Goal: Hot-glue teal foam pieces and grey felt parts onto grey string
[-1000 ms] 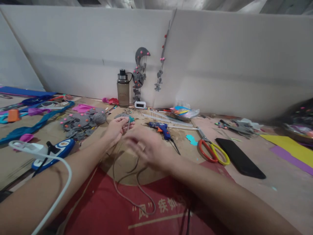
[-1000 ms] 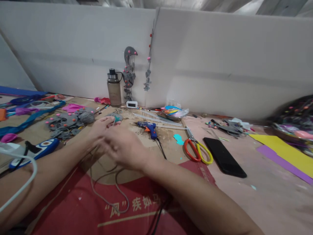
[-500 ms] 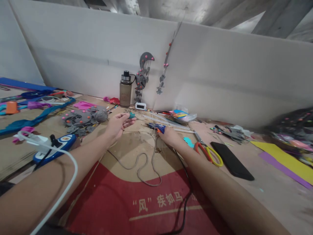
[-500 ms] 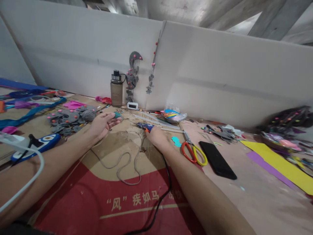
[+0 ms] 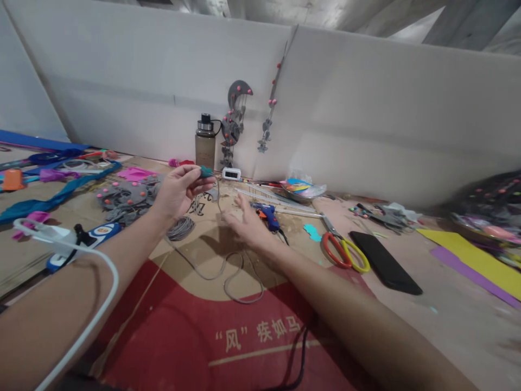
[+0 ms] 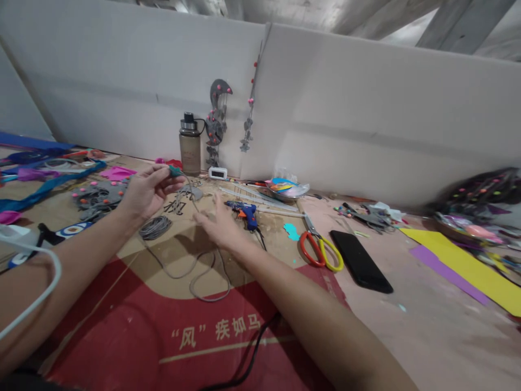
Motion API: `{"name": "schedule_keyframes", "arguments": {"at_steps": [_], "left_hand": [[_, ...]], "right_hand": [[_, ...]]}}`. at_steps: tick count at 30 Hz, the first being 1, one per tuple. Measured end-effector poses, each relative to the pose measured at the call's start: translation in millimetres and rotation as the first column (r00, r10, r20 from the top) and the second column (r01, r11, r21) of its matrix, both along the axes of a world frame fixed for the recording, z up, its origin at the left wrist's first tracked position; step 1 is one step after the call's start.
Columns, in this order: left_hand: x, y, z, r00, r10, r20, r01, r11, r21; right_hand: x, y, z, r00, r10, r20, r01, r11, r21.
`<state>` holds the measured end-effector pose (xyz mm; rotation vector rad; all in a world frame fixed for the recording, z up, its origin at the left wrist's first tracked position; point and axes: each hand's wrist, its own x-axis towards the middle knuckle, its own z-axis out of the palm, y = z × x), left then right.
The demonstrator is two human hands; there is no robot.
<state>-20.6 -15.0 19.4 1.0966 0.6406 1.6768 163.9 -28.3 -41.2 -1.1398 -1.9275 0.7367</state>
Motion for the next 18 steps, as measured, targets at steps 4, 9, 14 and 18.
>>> {"name": "schedule_keyframes", "arguments": {"at_steps": [4,9,14,18], "left_hand": [[0.2,-5.6,8.3,0.999,0.001,0.033,0.001,0.999,-0.050],[-6.1,5.7,5.8,0.986,0.136,0.095,-0.126,0.987,-0.104],[-21.8,27.2,-7.1,0.950,0.254,0.183,-0.231,0.963,-0.138],[-27.8,33.3,-11.9,0.924,0.295,0.246,-0.253,0.949,-0.187]], "right_hand": [[-8.0,-19.6,6.8,0.964,0.262,-0.037,-0.264,0.963,-0.054],[-17.4,-74.0,36.3,0.865,0.409,0.289,-0.472,0.859,0.197],[-29.4,-140.3,37.5,0.743,0.203,0.638,-0.564,0.702,0.434],[-36.3,-164.1,22.4,0.647,0.389,0.655,-0.751,0.475,0.459]]}}
